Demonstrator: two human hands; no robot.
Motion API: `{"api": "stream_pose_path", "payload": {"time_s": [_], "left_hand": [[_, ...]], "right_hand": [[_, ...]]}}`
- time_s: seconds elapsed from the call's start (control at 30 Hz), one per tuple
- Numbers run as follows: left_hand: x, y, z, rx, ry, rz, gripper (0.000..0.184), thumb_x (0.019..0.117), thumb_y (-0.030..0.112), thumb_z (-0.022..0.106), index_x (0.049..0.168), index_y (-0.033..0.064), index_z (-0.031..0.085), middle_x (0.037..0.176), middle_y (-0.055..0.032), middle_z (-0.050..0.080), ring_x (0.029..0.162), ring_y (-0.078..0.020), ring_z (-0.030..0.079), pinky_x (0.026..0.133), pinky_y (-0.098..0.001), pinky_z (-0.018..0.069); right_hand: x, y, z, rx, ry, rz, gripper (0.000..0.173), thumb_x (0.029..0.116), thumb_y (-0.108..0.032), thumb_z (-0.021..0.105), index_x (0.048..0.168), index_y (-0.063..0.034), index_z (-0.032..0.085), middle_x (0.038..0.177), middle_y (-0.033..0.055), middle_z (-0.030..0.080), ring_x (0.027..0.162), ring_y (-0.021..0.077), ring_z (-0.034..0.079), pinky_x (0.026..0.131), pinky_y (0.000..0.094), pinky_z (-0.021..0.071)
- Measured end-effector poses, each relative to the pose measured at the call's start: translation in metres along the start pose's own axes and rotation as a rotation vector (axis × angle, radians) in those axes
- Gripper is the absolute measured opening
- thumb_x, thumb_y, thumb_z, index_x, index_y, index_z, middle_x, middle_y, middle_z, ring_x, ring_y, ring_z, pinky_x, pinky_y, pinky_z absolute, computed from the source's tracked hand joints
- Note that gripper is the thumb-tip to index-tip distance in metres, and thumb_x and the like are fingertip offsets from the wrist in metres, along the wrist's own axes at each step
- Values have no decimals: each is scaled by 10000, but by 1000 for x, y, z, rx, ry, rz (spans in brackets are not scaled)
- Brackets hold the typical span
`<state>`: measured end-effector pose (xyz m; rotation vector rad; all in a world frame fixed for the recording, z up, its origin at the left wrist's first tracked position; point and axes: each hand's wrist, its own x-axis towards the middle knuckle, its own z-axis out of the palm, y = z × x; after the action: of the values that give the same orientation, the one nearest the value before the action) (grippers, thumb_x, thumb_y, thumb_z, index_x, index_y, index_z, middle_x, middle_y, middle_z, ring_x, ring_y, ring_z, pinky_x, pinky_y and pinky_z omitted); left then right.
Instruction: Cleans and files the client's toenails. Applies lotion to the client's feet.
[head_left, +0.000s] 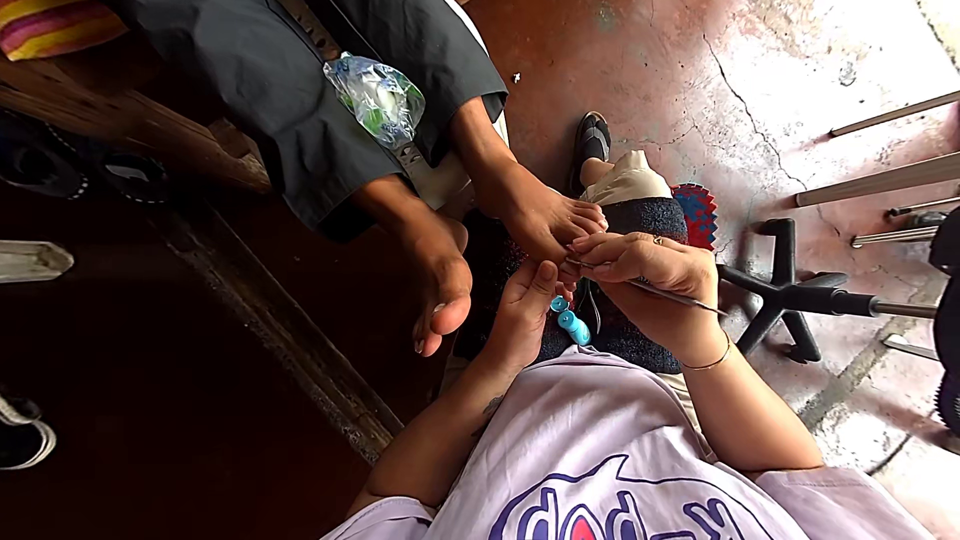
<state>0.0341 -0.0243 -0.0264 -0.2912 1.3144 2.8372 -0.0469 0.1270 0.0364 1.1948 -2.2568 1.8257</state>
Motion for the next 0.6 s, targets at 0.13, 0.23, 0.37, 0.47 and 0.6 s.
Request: {"api": "stream_pose_path", "payload": {"time_s": [0.13,0.23,0.37,0.47,0.6], "left_hand": [[0,2,1,-11,9,-6,218,1075,285,494,1116,166,672,974,34,695,867,-55,654,845,-239,551],[0,1,0,-9,3,-3,218,1074,294,495,1116,172,671,969,41,690,870,-54,649,847,-245,548],[0,2,0,-10,6,-8,220,1078,282,486,1116,167,671,983,33,692,879,-57,652,848,-246,552],[0,1,0,13,-4,5,224,1078,301,486,1126,173,664,983,44,683,885,-53,645,852,-247,546],[1,2,1,-2,0,-4,223,1077,292,491,1120,168,670,988,34,688,882,-58,647,846,-243,546]], "right_hand": [[1,0,-6,80,-13,59,136,803,136,726,806,13,667,922,106,751,1003,214,749,948,384,622],[2,-1,-1,27,7,37,127,802,143,725,803,28,670,916,122,751,1007,216,747,947,374,616],[4,-3,-7,44,-25,72,144,791,142,730,800,13,667,918,112,754,992,215,753,939,380,626],[5,-5,-2,-29,-13,44,122,798,134,726,788,21,682,917,120,757,991,202,750,928,355,621],[5,-3,-8,48,-32,63,137,796,148,723,804,21,673,917,114,754,999,211,751,945,375,621]]}}
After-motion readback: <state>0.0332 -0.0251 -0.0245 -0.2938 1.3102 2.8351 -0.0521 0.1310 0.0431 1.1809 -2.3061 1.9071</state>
